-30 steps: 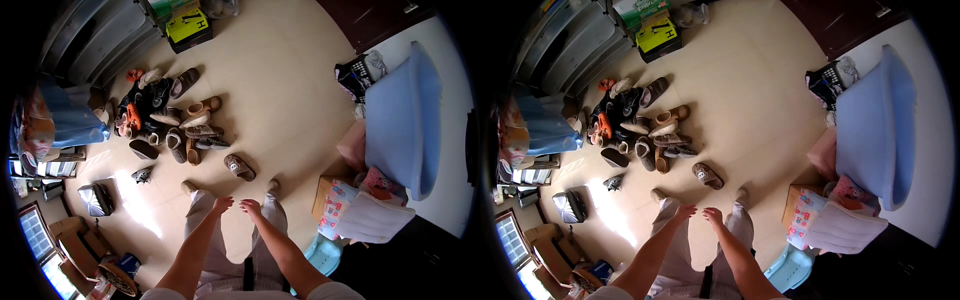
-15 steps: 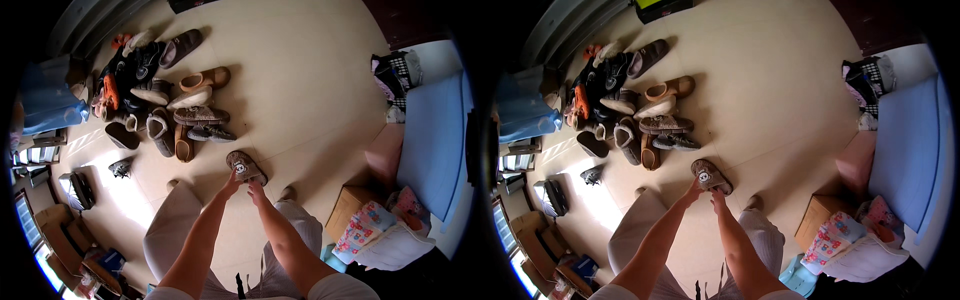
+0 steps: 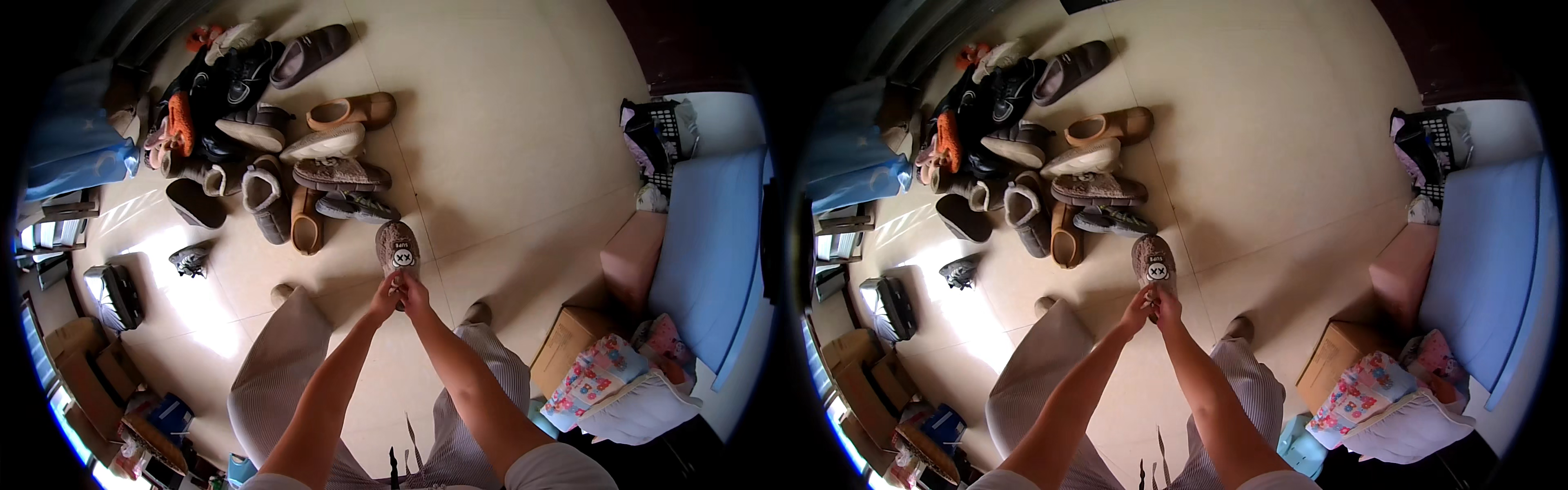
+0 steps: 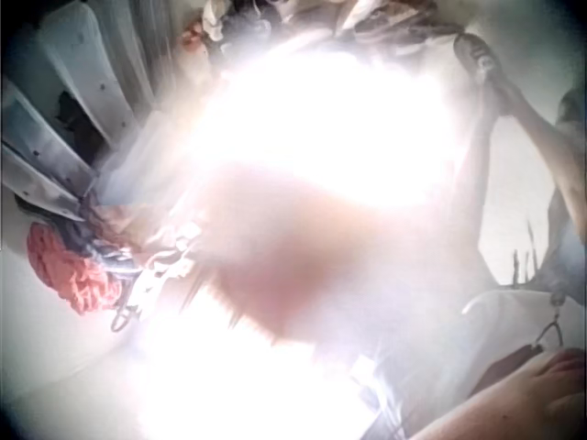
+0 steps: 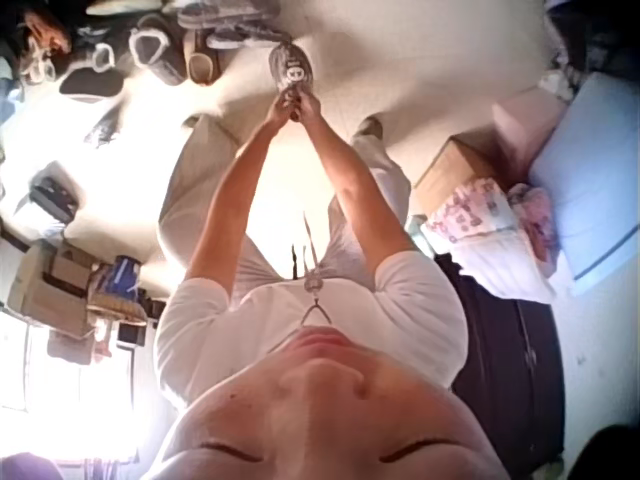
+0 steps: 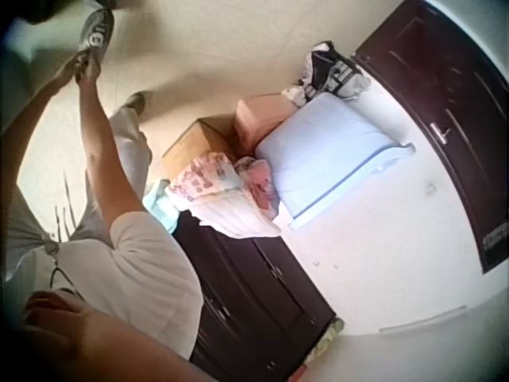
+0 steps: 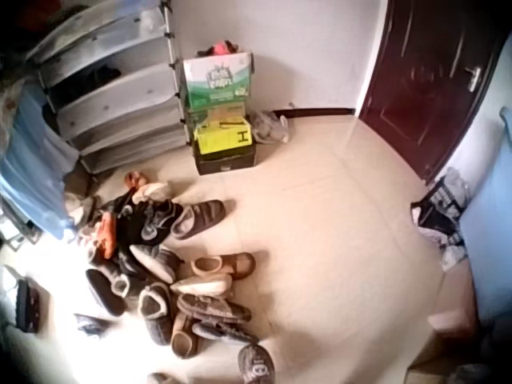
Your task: The person picks up several different pairs of shoes and slippers from a pile on the floor and places them one at a time into the compartments of a plastic shoe rack.
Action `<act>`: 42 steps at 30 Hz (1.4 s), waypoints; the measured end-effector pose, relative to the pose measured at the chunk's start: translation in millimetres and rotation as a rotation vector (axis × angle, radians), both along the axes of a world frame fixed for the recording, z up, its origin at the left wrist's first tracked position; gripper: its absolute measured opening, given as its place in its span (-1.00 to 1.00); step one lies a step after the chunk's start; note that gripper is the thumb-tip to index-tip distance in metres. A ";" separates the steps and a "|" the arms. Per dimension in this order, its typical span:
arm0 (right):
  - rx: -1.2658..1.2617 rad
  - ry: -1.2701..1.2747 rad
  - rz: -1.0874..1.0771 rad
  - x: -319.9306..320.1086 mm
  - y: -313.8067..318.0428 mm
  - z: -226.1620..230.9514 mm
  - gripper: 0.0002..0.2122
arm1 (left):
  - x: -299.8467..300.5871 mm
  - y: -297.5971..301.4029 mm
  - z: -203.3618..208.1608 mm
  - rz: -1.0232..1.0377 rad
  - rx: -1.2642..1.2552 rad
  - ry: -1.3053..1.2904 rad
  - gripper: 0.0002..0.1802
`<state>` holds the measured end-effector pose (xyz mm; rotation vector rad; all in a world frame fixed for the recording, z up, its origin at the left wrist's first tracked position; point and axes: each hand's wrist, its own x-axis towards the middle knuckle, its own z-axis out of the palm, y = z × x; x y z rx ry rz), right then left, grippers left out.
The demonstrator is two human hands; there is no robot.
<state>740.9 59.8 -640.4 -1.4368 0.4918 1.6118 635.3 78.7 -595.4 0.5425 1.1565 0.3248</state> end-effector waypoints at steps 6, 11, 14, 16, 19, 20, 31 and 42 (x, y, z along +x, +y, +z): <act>0.126 -0.035 0.128 -30.1 18.7 104.1 -0.89 | -31.5 -11.9 65.4 0.110 0.203 0.037 -0.25; 0.095 0.078 0.131 -29.7 21.5 184.2 -0.88 | -42.4 -9.8 145.3 0.112 0.271 -0.003 -0.22; 0.018 0.051 0.130 -45.3 26.8 237.2 -0.88 | -59.1 -7.8 192.5 0.070 0.420 0.069 -0.23; 0.038 0.080 0.122 -54.5 24.3 274.0 -0.89 | -70.0 -6.0 229.7 0.058 0.409 0.115 -0.28; 0.035 0.166 0.088 -59.4 21.6 315.8 -0.89 | -79.9 5.8 296.5 -0.031 0.515 0.265 -0.35; 0.019 0.163 0.094 -65.8 23.3 333.8 -0.89 | -85.5 9.5 316.5 -0.021 0.533 0.268 -0.35; 0.016 0.223 0.348 -115.9 56.4 492.3 -0.85 | -138.3 17.9 478.0 0.025 0.672 0.712 -0.23; 0.070 0.207 0.487 -145.0 79.1 607.6 -0.81 | -152.6 1.0 582.6 0.203 0.690 0.862 -0.30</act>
